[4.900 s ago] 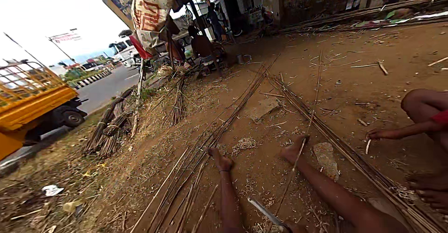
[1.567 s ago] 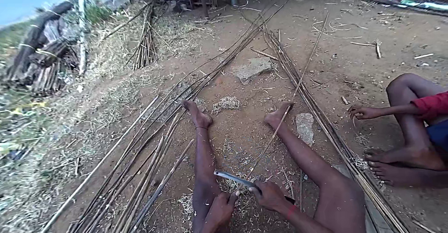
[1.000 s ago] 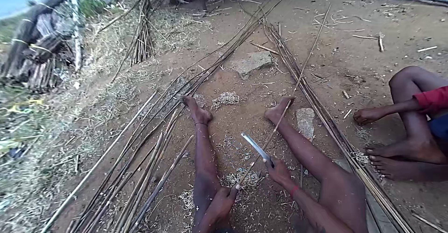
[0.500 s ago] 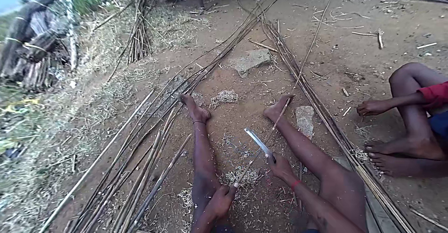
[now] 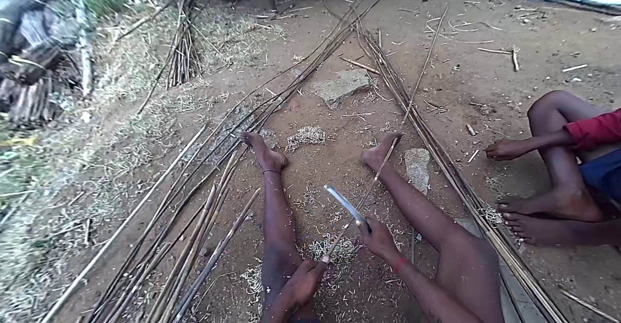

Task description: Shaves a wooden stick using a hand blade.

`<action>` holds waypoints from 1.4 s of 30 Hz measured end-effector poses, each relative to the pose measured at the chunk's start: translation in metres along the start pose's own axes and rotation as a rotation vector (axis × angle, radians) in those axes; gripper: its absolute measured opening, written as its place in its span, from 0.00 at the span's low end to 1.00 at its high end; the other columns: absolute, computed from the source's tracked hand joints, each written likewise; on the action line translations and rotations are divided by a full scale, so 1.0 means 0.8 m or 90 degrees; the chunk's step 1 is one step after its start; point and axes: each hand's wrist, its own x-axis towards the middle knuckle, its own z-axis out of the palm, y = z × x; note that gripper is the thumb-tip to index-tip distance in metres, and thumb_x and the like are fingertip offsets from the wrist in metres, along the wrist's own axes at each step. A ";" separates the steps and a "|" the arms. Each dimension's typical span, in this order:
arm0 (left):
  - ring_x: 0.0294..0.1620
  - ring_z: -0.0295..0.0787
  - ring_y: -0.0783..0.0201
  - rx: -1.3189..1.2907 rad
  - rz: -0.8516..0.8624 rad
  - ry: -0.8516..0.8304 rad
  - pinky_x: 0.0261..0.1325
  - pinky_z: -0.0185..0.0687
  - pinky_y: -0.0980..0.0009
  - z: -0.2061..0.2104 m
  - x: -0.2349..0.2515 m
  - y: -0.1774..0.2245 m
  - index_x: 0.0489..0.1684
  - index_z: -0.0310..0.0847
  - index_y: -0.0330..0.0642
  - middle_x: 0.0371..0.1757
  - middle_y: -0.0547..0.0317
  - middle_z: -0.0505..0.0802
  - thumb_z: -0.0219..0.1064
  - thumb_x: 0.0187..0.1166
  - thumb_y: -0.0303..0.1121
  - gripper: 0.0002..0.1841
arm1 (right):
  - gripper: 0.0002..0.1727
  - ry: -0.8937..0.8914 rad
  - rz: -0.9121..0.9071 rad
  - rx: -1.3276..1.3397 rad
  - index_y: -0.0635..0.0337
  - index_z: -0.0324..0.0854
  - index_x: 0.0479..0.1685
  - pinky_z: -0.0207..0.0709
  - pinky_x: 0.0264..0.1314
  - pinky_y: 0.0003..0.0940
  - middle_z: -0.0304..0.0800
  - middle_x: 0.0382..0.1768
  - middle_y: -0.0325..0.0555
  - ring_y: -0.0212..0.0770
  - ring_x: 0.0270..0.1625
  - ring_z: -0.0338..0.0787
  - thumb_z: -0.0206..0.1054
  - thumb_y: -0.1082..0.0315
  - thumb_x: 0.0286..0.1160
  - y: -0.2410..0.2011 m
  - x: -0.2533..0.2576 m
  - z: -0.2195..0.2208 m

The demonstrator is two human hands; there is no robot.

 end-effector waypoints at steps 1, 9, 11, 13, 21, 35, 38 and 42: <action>0.13 0.59 0.70 0.010 -0.001 0.005 0.20 0.60 0.70 0.003 -0.001 -0.002 0.19 0.67 0.49 0.14 0.69 0.66 0.41 0.94 0.53 0.28 | 0.28 0.015 0.013 0.013 0.62 0.84 0.44 0.80 0.48 0.58 0.85 0.32 0.54 0.56 0.40 0.88 0.54 0.44 0.89 0.005 0.004 0.001; 0.14 0.61 0.69 0.016 -0.015 0.018 0.21 0.62 0.69 0.006 -0.003 -0.005 0.20 0.67 0.49 0.15 0.68 0.67 0.40 0.94 0.53 0.28 | 0.27 0.010 -0.001 -0.020 0.59 0.84 0.43 0.80 0.44 0.58 0.86 0.31 0.53 0.55 0.39 0.89 0.54 0.42 0.88 0.003 -0.003 0.006; 0.13 0.59 0.71 -0.017 -0.017 0.005 0.19 0.60 0.71 0.005 -0.005 -0.011 0.20 0.67 0.50 0.14 0.70 0.67 0.39 0.94 0.53 0.28 | 0.28 -0.066 -0.079 -0.094 0.60 0.83 0.49 0.81 0.48 0.61 0.89 0.35 0.57 0.59 0.44 0.92 0.49 0.43 0.89 -0.010 -0.034 0.020; 0.12 0.58 0.71 -0.035 -0.015 0.001 0.18 0.58 0.72 0.001 0.001 -0.001 0.20 0.66 0.50 0.13 0.71 0.66 0.39 0.94 0.53 0.28 | 0.29 -0.059 -0.101 -0.107 0.62 0.83 0.50 0.81 0.49 0.62 0.90 0.35 0.58 0.60 0.45 0.93 0.48 0.44 0.90 -0.013 -0.030 0.010; 0.11 0.57 0.72 -0.060 -0.020 -0.011 0.17 0.57 0.73 0.001 -0.001 0.003 0.20 0.64 0.51 0.13 0.71 0.65 0.41 0.95 0.52 0.26 | 0.28 -0.048 -0.064 -0.071 0.62 0.84 0.49 0.80 0.48 0.61 0.89 0.34 0.57 0.59 0.43 0.91 0.50 0.44 0.90 -0.012 -0.020 0.002; 0.07 0.53 0.76 -0.218 -0.028 -0.078 0.13 0.51 0.79 -0.005 -0.001 0.009 0.16 0.61 0.54 0.09 0.73 0.63 0.40 0.95 0.47 0.26 | 0.30 -0.047 -0.122 -0.079 0.62 0.83 0.48 0.80 0.46 0.63 0.89 0.33 0.59 0.61 0.42 0.92 0.48 0.44 0.89 -0.022 -0.035 0.022; 0.06 0.52 0.78 -0.271 -0.019 -0.132 0.10 0.49 0.81 -0.003 -0.009 0.002 0.12 0.59 0.57 0.08 0.75 0.62 0.43 0.92 0.48 0.26 | 0.27 0.018 0.006 0.004 0.60 0.84 0.45 0.81 0.46 0.58 0.87 0.33 0.54 0.55 0.41 0.90 0.54 0.43 0.88 -0.005 0.000 0.008; 0.04 0.54 0.80 -0.284 0.037 -0.197 0.08 0.50 0.82 -0.012 -0.007 0.003 0.07 0.62 0.60 0.06 0.77 0.63 0.60 0.78 0.49 0.23 | 0.29 -0.027 -0.031 -0.031 0.60 0.84 0.49 0.80 0.50 0.58 0.88 0.35 0.54 0.55 0.44 0.90 0.49 0.43 0.88 -0.013 -0.012 -0.011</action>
